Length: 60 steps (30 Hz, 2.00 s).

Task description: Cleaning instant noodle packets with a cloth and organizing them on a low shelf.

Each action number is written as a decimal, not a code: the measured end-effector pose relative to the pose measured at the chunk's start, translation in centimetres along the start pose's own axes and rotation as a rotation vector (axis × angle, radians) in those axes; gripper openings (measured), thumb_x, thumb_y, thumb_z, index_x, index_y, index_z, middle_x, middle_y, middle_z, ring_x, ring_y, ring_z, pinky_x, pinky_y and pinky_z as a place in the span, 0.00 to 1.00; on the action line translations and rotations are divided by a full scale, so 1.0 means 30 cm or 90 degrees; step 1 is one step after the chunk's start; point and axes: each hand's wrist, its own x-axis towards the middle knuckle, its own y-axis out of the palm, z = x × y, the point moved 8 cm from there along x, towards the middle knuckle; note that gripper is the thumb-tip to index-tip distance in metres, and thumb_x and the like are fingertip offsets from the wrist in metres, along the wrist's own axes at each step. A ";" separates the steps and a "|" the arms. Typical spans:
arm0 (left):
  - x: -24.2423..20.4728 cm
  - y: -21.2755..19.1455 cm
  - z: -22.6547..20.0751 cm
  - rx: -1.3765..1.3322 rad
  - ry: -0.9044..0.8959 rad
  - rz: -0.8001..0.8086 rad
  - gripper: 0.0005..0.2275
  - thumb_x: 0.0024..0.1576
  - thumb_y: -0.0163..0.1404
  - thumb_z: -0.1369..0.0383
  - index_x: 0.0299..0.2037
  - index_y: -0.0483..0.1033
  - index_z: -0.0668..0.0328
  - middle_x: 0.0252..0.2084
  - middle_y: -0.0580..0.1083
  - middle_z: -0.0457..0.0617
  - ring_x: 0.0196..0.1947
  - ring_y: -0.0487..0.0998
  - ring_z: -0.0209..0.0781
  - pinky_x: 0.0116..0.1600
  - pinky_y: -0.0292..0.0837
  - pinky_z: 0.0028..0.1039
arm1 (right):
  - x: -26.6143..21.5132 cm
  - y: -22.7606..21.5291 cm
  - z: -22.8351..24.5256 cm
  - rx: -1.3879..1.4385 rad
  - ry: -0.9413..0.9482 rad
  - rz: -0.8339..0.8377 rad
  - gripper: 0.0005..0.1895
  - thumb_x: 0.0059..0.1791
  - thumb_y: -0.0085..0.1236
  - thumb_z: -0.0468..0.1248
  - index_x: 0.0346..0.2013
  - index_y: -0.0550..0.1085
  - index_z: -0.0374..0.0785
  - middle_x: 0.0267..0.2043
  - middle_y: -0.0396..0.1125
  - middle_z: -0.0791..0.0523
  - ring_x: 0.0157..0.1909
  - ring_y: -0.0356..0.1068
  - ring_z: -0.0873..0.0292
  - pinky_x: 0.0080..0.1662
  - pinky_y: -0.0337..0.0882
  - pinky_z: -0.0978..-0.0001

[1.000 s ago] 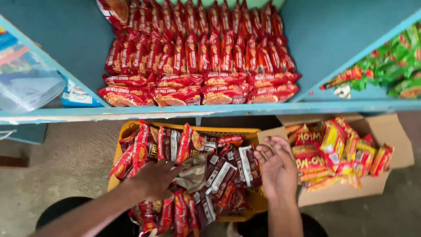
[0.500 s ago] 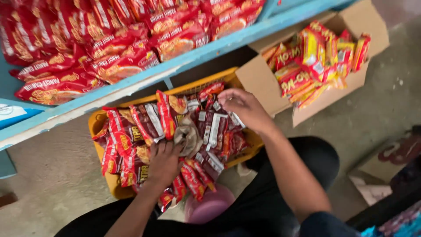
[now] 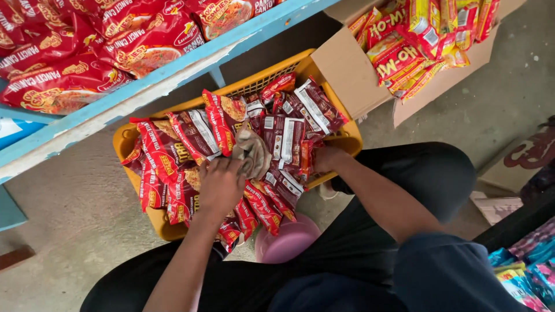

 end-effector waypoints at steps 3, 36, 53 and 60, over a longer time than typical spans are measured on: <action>0.014 0.018 -0.019 0.011 0.000 0.066 0.17 0.55 0.54 0.59 0.55 0.75 0.43 0.50 0.75 0.47 0.59 0.69 0.47 0.68 0.55 0.56 | 0.063 0.024 -0.053 0.149 0.022 -0.044 0.39 0.39 0.68 0.51 0.60 0.69 0.36 0.52 0.72 0.45 0.55 0.72 0.43 0.49 0.76 0.51; 0.006 -0.573 0.072 -0.419 0.032 -0.426 0.11 0.50 0.54 0.79 0.42 0.78 0.61 0.37 0.77 0.56 0.38 0.81 0.56 0.44 0.75 0.37 | -0.596 -0.512 0.160 -0.020 0.080 -0.009 0.49 0.33 0.60 0.67 0.63 0.72 0.46 0.64 0.68 0.46 0.66 0.67 0.41 0.63 0.68 0.49; -0.093 -0.685 0.199 -0.619 0.066 -0.582 0.12 0.53 0.45 0.90 0.46 0.74 0.77 0.38 0.72 0.63 0.34 0.71 0.53 0.48 0.69 0.39 | -0.778 -0.658 0.347 0.185 -0.022 -0.222 0.50 0.39 0.61 0.68 0.65 0.66 0.39 0.51 0.71 0.35 0.60 0.68 0.33 0.60 0.66 0.42; -0.080 -0.695 0.144 -0.588 0.026 -0.510 0.11 0.52 0.47 0.88 0.42 0.73 0.73 0.35 0.69 0.56 0.34 0.68 0.46 0.45 0.64 0.36 | -0.444 -0.382 0.435 0.010 -0.119 -0.162 0.38 0.40 0.59 0.67 0.57 0.72 0.52 0.59 0.68 0.48 0.62 0.69 0.39 0.57 0.72 0.46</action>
